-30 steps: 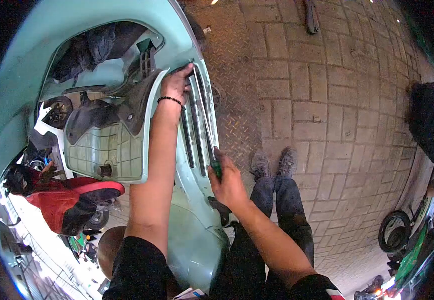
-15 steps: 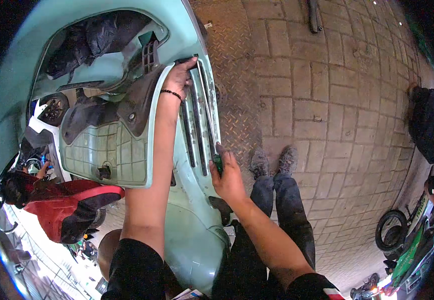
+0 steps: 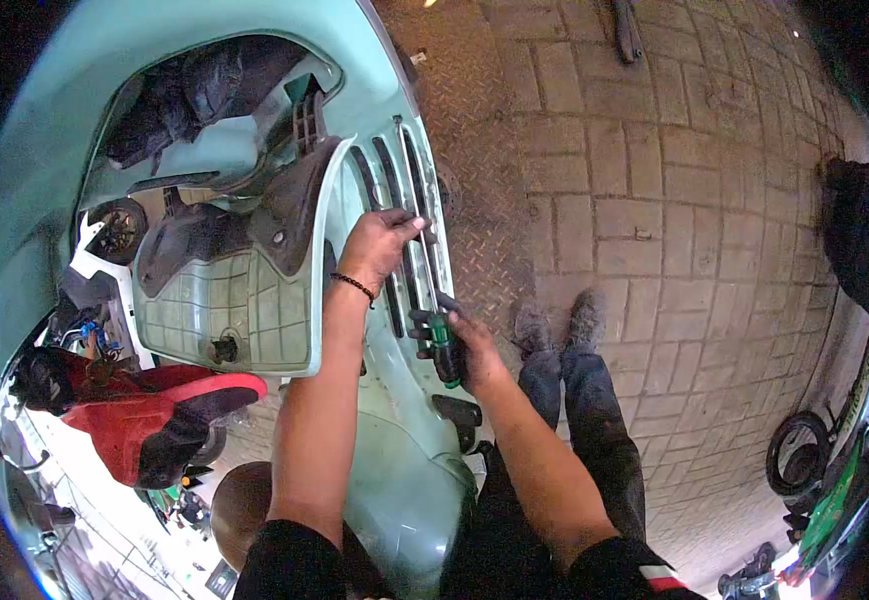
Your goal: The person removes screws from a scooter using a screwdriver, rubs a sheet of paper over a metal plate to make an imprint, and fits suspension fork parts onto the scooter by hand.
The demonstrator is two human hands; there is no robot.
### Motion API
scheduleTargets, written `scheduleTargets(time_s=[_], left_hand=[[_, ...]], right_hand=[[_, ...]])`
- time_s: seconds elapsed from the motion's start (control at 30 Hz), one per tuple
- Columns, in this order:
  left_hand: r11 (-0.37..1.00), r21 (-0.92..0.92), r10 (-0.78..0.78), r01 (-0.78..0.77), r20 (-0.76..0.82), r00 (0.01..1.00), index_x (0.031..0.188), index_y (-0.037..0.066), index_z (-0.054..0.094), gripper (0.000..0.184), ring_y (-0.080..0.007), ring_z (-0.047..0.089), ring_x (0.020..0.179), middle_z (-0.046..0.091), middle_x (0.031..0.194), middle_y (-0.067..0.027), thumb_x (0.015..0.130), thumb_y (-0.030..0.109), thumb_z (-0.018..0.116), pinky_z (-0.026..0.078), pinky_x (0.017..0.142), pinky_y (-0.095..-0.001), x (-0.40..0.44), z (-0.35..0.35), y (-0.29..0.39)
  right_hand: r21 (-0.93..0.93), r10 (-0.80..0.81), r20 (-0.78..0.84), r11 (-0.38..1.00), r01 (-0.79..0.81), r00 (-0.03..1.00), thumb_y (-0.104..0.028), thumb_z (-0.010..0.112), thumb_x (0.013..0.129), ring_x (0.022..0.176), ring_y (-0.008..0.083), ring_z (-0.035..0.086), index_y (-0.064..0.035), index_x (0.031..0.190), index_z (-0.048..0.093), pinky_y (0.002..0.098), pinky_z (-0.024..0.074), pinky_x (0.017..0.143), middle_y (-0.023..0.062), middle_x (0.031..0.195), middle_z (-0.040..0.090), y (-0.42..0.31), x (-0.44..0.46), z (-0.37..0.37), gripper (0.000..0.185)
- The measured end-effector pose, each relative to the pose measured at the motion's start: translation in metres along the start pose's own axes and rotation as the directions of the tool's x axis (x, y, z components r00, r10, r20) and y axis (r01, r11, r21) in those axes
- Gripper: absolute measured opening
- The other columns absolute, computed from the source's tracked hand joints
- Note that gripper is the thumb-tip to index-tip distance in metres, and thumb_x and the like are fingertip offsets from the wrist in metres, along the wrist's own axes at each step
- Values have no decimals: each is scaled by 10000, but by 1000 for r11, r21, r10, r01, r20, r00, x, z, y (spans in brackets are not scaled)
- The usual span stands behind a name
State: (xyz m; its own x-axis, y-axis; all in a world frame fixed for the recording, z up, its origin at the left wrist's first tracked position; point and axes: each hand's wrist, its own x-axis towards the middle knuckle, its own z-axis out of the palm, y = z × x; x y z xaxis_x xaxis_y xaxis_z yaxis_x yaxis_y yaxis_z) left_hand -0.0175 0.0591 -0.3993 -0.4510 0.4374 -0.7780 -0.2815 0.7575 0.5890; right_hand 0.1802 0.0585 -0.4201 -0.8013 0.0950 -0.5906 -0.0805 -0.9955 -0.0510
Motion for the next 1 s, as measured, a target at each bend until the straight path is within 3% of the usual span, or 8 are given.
scheduleTargets(time_s=[0.07, 0.33, 0.47, 0.57, 0.63, 0.73, 0.9, 1.0], left_hand=[[973, 221, 88, -62, -107, 990, 831, -10, 661, 262, -156, 568, 621, 643, 715, -68, 765, 244, 658, 438, 637, -287, 7, -3, -1], [996, -29, 83, -83, -23, 996, 871, 46, 629, 270, -59, 332, 441, 446, 581, 46, 804, 308, 647, 268, 382, -229, 14, 7, -12], [995, -94, 1, 18, 203, 979, 966, 61, 659, 256, -58, 366, 479, 586, 656, -3, 845, 274, 583, 292, 406, -233, 15, -8, -12], [839, 489, 302, -241, -49, 952, 865, 42, 683, 310, -179, 568, 619, 642, 722, -101, 775, 337, 649, 445, 586, -303, 21, -2, -14], [883, 429, 278, -192, -147, 949, 858, 32, 680, 405, -236, 608, 708, 645, 734, -146, 729, 416, 675, 457, 696, -341, 53, 7, -55], [858, 464, 388, -221, -304, 870, 850, 32, 680, 481, -237, 607, 704, 645, 746, -149, 715, 493, 658, 456, 707, -370, 73, 13, -77], [718, 539, 655, -441, -308, 690, 849, 17, 669, 505, -274, 603, 680, 633, 723, -160, 749, 507, 607, 449, 707, -392, 121, 15, -119], [849, 449, 327, -281, -27, 945, 862, 25, 674, 392, -258, 592, 658, 638, 714, -150, 737, 394, 628, 448, 691, -378, 77, 1, -59]], right_hand=[[-310, 23, -302, 943, -121, 953, -265, 622, 821, 864, 182, 560, -57, 1307, 350, 303, 481, 718, 100, 999, 549, -2, -12, 3, 595], [-711, -650, -277, 634, 304, 707, -61, 594, 819, 920, 177, 523, -16, 1151, 413, 302, 457, 755, 93, 1029, 510, 45, -47, 30, 380], [-33, -75, -434, 997, 67, 898, -280, 514, 873, 711, 152, 527, -44, 1051, 488, 253, 435, 590, 63, 887, 552, 41, -48, 28, 296], [287, 20, -130, 958, 18, 991, -411, 443, 885, 688, 162, 512, -76, 1042, 508, 226, 404, 584, 59, 872, 549, 64, -31, -25, 375], [99, -166, -577, 958, 270, 800, -384, 455, 890, 760, 172, 510, -85, 1047, 509, 227, 397, 642, 64, 912, 543, 58, -32, 26, 342], [-679, -783, -381, 598, 426, 492, -396, 451, 896, 818, 181, 498, -106, 1031, 513, 218, 372, 683, 63, 945, 533, 83, -28, 32, 325], [-328, -462, -514, 885, 332, 723, -439, 442, 898, 694, 171, 487, -103, 1009, 511, 250, 389, 592, 59, 867, 545, 78, -30, 13, 360], [91, -126, -428, 979, 181, 895, -483, 452, 882, 616, 158, 465, -106, 1007, 512, 265, 384, 529, 51, 801, 544, 82, -13, -27, 401]])
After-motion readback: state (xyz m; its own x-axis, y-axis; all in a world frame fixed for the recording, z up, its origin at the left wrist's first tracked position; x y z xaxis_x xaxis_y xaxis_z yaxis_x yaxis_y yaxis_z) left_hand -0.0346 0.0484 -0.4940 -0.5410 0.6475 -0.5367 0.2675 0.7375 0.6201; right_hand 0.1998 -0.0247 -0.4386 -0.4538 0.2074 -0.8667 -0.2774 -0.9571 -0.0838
